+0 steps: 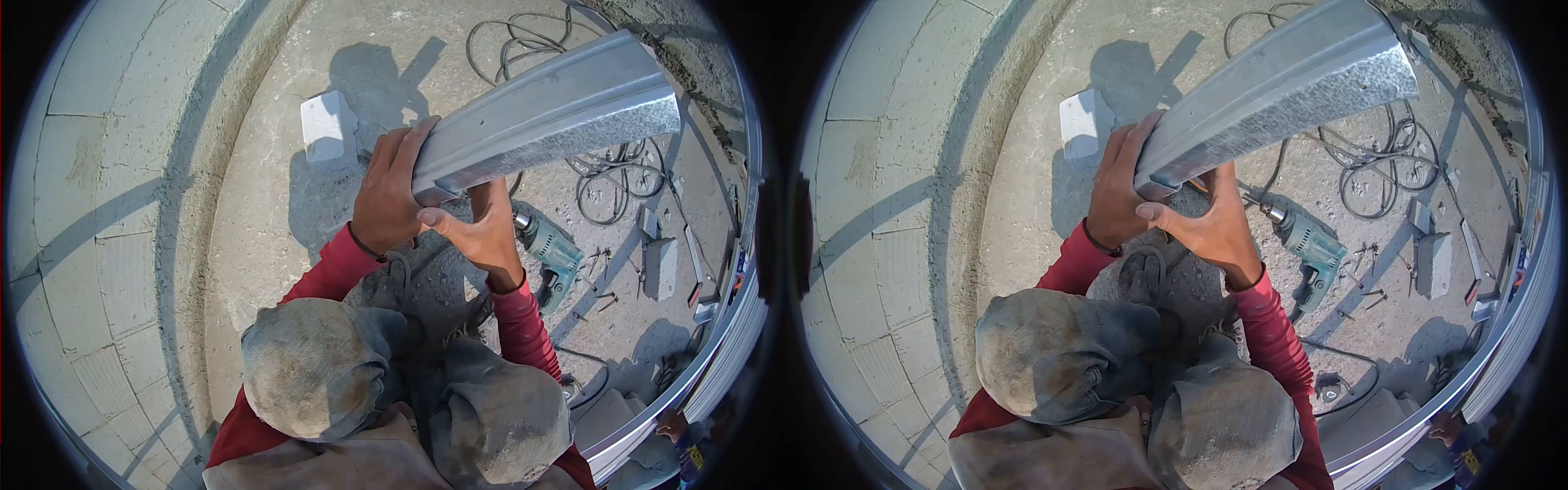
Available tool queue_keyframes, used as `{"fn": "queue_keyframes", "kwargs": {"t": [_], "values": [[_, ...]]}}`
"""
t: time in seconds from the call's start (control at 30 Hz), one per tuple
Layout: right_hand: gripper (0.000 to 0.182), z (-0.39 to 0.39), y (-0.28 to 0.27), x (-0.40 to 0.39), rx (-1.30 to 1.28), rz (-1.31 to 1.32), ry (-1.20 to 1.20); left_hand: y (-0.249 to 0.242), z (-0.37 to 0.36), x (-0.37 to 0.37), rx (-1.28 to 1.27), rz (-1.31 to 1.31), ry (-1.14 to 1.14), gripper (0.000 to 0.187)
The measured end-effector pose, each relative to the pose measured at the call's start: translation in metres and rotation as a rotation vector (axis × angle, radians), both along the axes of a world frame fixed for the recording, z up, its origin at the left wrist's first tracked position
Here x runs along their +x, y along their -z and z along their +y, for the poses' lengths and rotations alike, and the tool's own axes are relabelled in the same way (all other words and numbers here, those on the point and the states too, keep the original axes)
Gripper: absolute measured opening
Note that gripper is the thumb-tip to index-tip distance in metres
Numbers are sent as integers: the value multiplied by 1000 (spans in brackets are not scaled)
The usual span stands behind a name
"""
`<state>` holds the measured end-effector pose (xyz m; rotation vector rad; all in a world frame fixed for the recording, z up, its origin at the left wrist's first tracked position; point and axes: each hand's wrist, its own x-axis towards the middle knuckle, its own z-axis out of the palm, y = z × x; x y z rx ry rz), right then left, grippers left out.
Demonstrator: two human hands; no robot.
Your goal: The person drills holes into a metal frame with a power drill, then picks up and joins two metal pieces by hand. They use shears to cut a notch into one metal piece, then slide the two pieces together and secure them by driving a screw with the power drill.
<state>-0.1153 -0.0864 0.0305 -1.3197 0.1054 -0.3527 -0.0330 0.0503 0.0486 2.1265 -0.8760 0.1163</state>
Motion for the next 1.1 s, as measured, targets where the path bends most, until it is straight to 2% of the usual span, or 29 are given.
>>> {"fn": "queue_keyframes", "kwargs": {"t": [0.03, 0.1, 0.13, 0.23, 0.43, 0.57, 0.7, 0.77, 0.8, 0.83, 0.87, 0.9, 0.97, 1.0, 1.03, 1.1], "values": [[80, -5, -3, 0, -5, 1, 3, 1, -2, -3, -1, -16, 55, 84], [66, -16, -8, 3, -31, 119, -145, 2, -6, -3, -6, -35, 108, 90], [55, -14, -3, 4, -17, 85, -93, 2, -7, -3, 0, -54, 121, 90], [57, -16, -10, 0, -127, 159, -110, 6, -10, -9, 12, -26, 156, 92], [55, 1, 0, -2, 4, 138, 79, 19, -16, -11, -14, 7, 195, 96], [52, 2, 8, 8, -16, 201, 54, 39, -9, -10, -37, 75, 185, 99], [64, 12, 19, 7, 34, 150, 77, 42, -4, -3, 1, 49, 209, 96], [69, 9, 28, 9, 71, 136, 129, 46, 1, 4, -199, 455, 167, 83], [70, 3, 31, 10, 83, 121, 53, 38, 4, 7, -191, 454, 175, 83], [71, -1, 32, 11, 95, 101, -27, 27, 8, 9, -270, 594, 110, 73], [64, -2, 30, 8, -109, 112, 17, 19, 11, 12, -349, 728, 38, 64], [64, 1, 28, 8, -98, 102, 15, 17, 12, 14, -339, 718, 34, 64], [63, 5, 25, 6, -124, 200, -67, 16, 13, 16, -760, 936, 128, 65], [55, 9, 21, 6, -89, 131, -92, 17, 12, 17, -864, 1009, 223, 69], [55, 9, 16, 5, -83, 131, -91, 17, 14, 17, -857, 1009, 221, 69], [50, 9, 7, 2, 163, 205, -205, 17, 17, 13, -1022, 1095, 196, 74]]}}
